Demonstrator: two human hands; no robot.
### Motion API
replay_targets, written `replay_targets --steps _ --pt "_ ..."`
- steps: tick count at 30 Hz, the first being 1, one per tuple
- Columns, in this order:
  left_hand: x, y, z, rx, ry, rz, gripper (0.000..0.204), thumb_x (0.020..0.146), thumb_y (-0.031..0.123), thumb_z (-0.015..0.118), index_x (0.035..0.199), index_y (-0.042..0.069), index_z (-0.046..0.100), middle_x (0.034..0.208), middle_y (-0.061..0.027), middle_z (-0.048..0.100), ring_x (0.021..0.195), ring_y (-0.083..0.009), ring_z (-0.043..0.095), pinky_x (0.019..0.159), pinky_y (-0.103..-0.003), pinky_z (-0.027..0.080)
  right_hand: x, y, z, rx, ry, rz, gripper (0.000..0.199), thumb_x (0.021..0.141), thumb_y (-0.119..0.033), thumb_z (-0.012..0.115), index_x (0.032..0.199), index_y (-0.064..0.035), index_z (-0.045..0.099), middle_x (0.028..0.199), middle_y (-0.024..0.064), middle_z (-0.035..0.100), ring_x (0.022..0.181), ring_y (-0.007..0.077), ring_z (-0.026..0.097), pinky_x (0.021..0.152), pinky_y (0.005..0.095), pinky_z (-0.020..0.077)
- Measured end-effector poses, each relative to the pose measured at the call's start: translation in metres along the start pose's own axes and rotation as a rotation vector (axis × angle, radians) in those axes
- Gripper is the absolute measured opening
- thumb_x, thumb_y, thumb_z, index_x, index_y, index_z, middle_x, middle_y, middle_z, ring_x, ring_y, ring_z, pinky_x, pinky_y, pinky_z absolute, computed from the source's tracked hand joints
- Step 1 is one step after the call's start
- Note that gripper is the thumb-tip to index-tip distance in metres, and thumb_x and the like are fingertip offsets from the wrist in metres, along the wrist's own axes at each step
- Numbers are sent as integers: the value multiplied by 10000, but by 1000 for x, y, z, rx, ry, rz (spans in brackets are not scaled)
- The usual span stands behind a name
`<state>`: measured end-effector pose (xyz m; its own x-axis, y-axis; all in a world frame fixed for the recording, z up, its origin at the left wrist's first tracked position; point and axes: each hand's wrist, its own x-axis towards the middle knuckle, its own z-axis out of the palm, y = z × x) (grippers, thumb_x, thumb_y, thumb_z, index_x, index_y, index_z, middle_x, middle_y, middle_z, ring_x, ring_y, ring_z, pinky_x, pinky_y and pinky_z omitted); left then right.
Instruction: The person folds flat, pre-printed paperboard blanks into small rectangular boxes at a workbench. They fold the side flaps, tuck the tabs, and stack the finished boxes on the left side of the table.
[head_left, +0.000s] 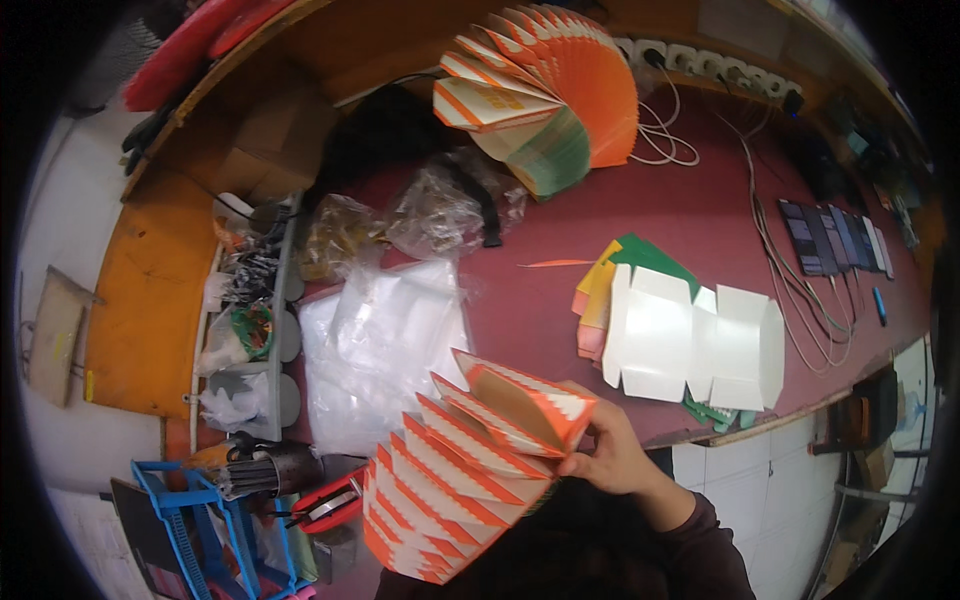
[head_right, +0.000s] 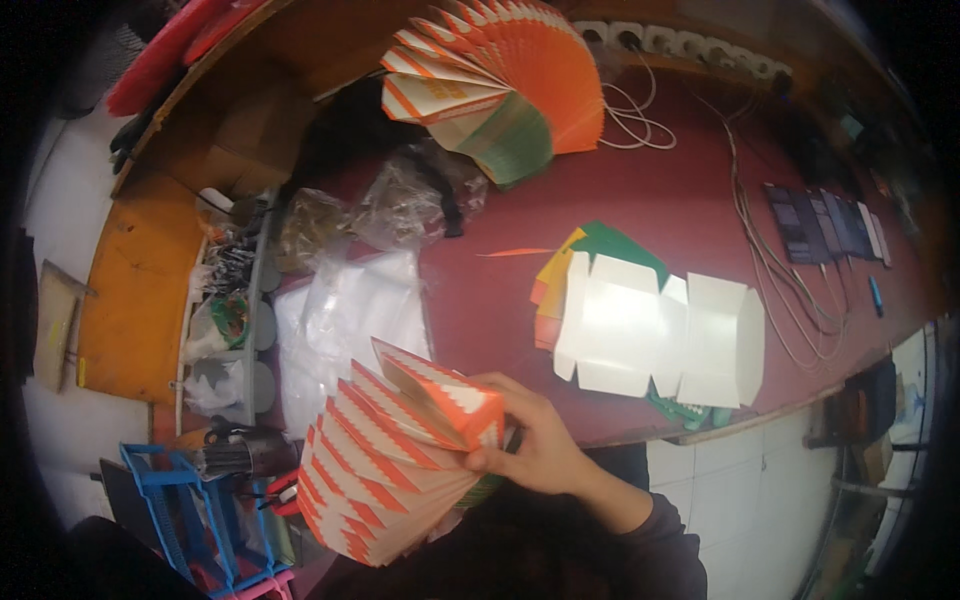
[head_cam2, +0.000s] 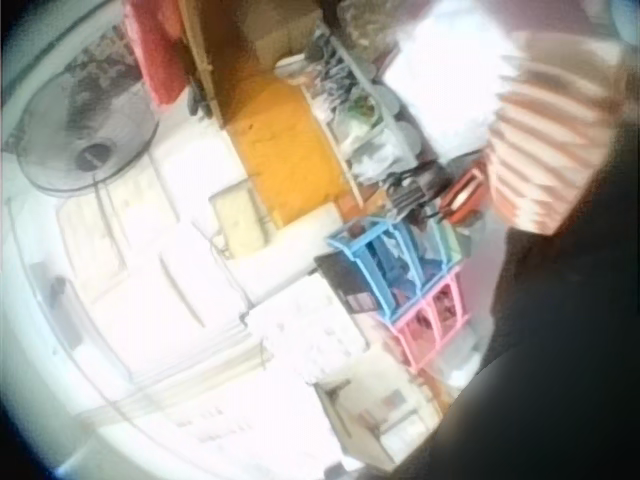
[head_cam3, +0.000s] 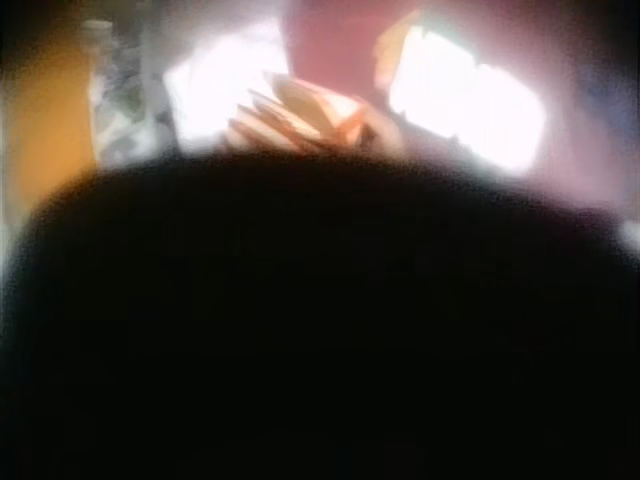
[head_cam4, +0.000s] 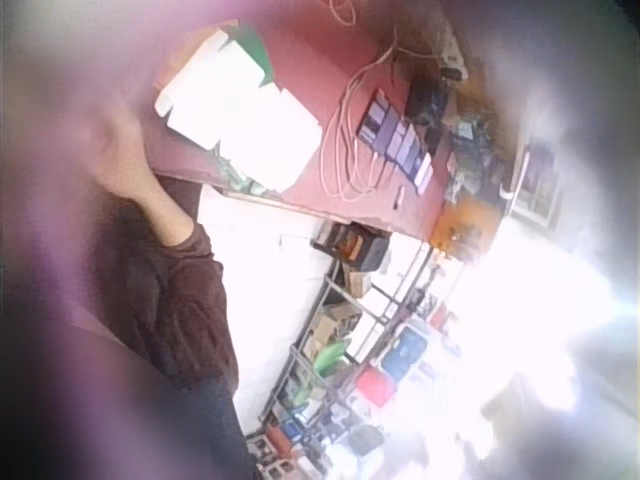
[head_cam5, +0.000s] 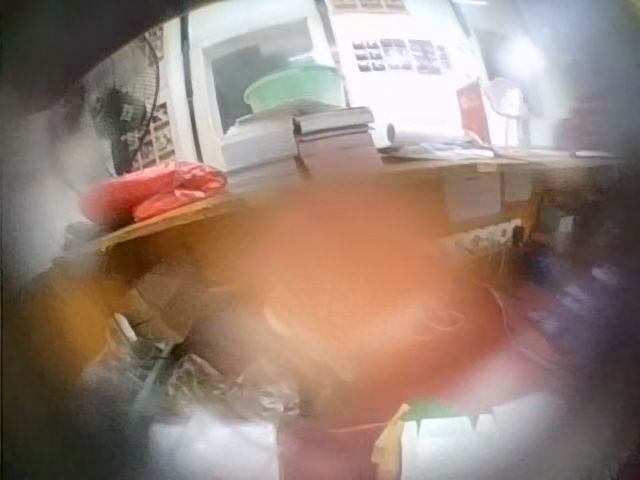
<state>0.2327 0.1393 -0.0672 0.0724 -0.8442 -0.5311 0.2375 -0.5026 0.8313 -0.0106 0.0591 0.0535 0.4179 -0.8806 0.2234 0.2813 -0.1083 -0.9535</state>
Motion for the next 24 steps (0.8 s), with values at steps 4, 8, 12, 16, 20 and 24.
replay_targets --steps 4,8,12,16,20,24 --pt "16 -16 5 -174 -133 -144 285 861 55 605 1131 -25 563 1319 -234 447 1207 -439 448 993 -507 416 -38 -1 12 -109 127 -100 826 778 -661 584 1204 45 527 1169 147 525 1052 230 560 868 326 456" --pt "35 -14 8 -349 -238 -398 264 861 43 600 1116 -25 578 1324 -241 443 1215 -458 441 995 -526 419 -64 2 4 -207 112 -370 850 827 -698 449 1188 66 544 1063 160 566 963 243 591 815 325 473" --pt "27 16 14 -169 -599 32 196 859 31 597 1042 -39 606 1329 -251 434 1222 -478 429 992 -544 423 -87 -10 6 -174 287 -149 747 879 -641 437 1090 58 594 1012 169 588 881 235 608 734 326 492" --pt "6 48 49 -97 -738 197 123 860 47 608 868 -74 632 1338 -253 414 1258 -461 395 1017 -553 388 -82 -11 -2 -24 651 156 519 945 -457 463 996 39 606 828 95 614 729 140 586 625 291 475" --pt "-10 54 88 -73 -835 921 114 870 73 608 898 -36 598 1365 -248 368 1312 -416 345 1056 -533 346 -72 3 -21 79 817 192 375 983 -307 456 918 32 601 664 29 598 615 86 550 558 262 445" --pt "-7 46 95 -96 -777 961 154 866 97 624 968 16 542 1378 -223 357 1298 -369 381 1057 -476 361 -86 12 -10 -474 802 -96 373 961 -335 500 926 21 606 686 35 596 611 102 543 565 256 439"
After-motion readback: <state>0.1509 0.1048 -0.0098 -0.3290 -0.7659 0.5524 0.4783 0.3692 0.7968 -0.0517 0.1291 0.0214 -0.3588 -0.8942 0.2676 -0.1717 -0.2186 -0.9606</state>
